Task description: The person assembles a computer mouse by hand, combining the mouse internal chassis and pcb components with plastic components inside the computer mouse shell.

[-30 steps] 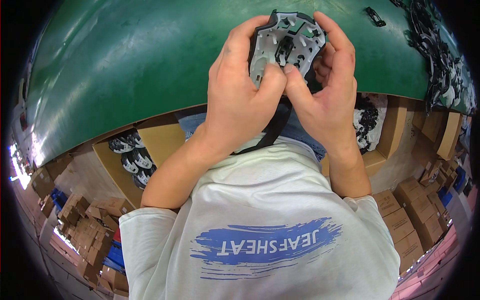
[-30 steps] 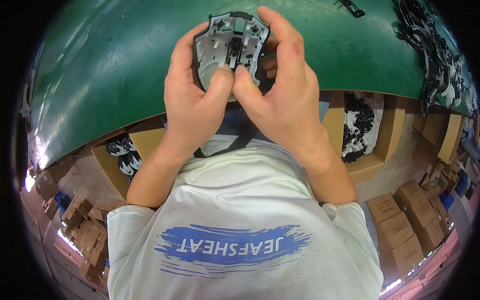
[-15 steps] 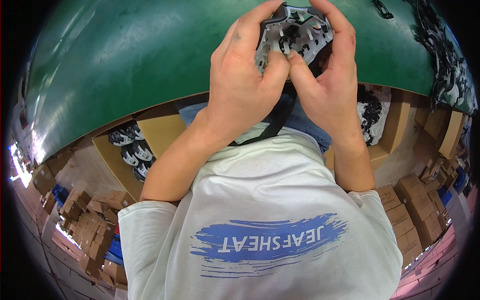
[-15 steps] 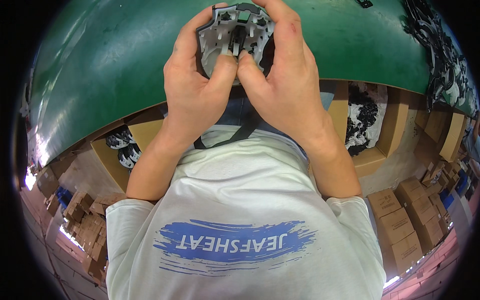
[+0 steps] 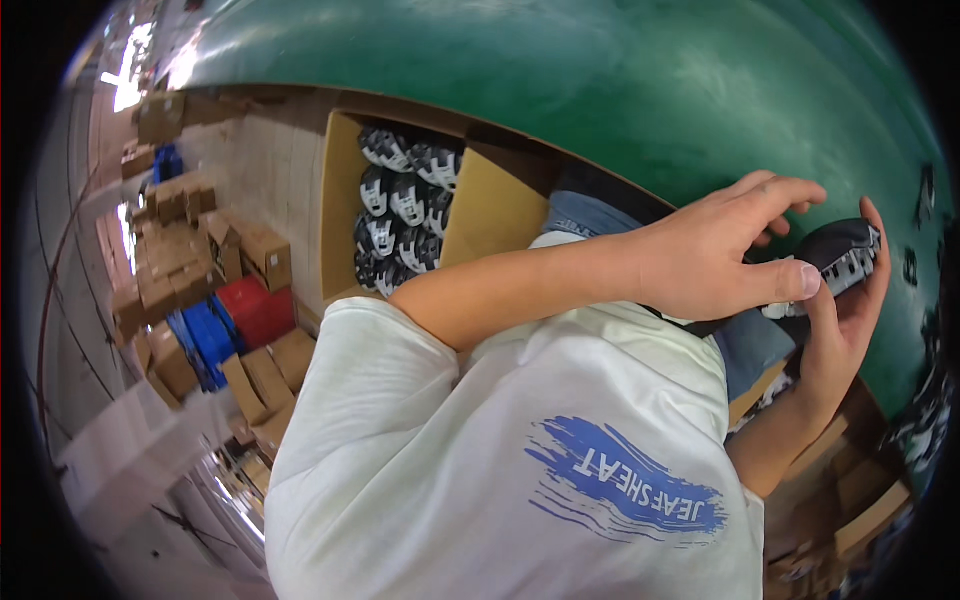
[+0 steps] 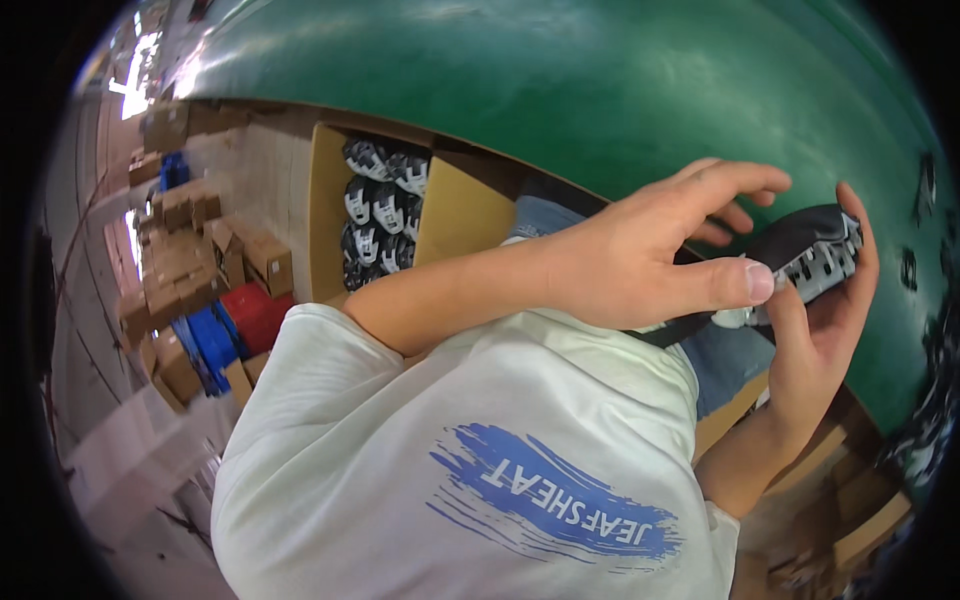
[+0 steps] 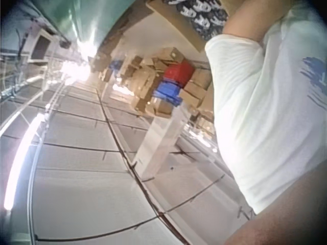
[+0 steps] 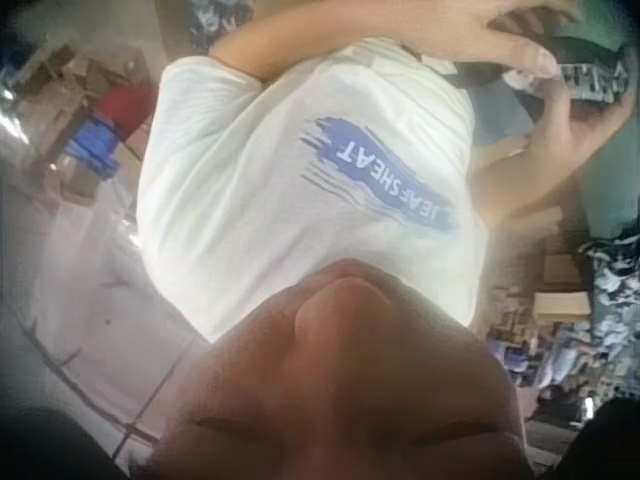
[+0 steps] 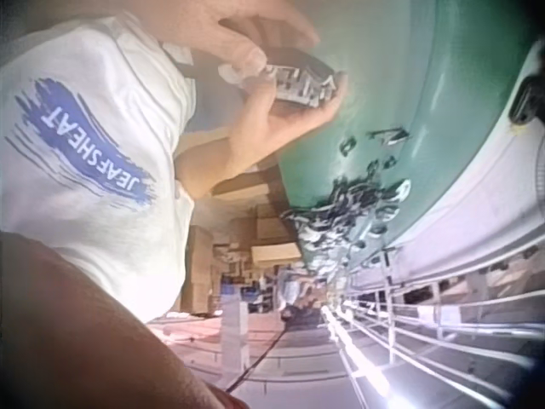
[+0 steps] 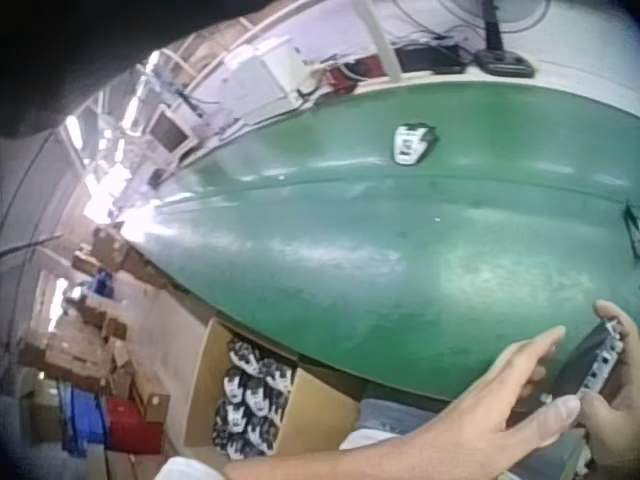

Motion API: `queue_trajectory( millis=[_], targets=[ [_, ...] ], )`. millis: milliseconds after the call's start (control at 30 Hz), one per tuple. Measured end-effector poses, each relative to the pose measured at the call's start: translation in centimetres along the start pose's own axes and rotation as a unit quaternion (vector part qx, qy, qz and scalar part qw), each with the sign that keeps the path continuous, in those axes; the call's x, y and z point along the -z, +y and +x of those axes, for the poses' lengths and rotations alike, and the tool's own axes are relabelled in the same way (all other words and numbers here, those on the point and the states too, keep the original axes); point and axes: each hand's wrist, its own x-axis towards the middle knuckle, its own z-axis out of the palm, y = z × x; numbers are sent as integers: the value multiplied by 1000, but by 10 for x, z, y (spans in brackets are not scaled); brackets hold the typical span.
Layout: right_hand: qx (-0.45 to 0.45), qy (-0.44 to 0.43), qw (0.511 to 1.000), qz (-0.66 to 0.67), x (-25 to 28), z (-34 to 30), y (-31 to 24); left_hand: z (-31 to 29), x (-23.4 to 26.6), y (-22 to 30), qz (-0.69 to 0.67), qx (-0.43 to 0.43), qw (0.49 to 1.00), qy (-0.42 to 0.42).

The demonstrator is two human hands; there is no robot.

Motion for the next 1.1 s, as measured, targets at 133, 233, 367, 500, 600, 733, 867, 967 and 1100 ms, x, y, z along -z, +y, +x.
queue_trajectory(
  millis=[133,233,367,500,600,733,867,967,1100],
  targets=[
    [28,-82,996,-4,-36,4,-4,-27,12,-15,-347,53,934,-64],
    [14,-170,985,-13,-66,10,-8,-58,29,-19,-407,35,912,-43],
    [23,-364,931,9,-76,33,2,-122,70,-17,-384,103,915,61],
    [21,-337,935,-109,-81,45,-11,-250,150,-74,-272,135,890,341],
    [-4,-274,952,-139,-60,60,-3,-349,217,-116,-125,197,808,541],
    [-10,-256,962,-91,-39,73,20,-503,248,-157,82,371,721,579],
    [-3,-237,968,-87,-42,66,25,-561,237,-199,332,481,593,553],
    [1,-224,968,-112,-40,63,23,-549,232,-222,378,518,563,522],
    [12,-230,967,-113,-42,66,26,-538,235,-230,399,559,516,512]
  ],
)
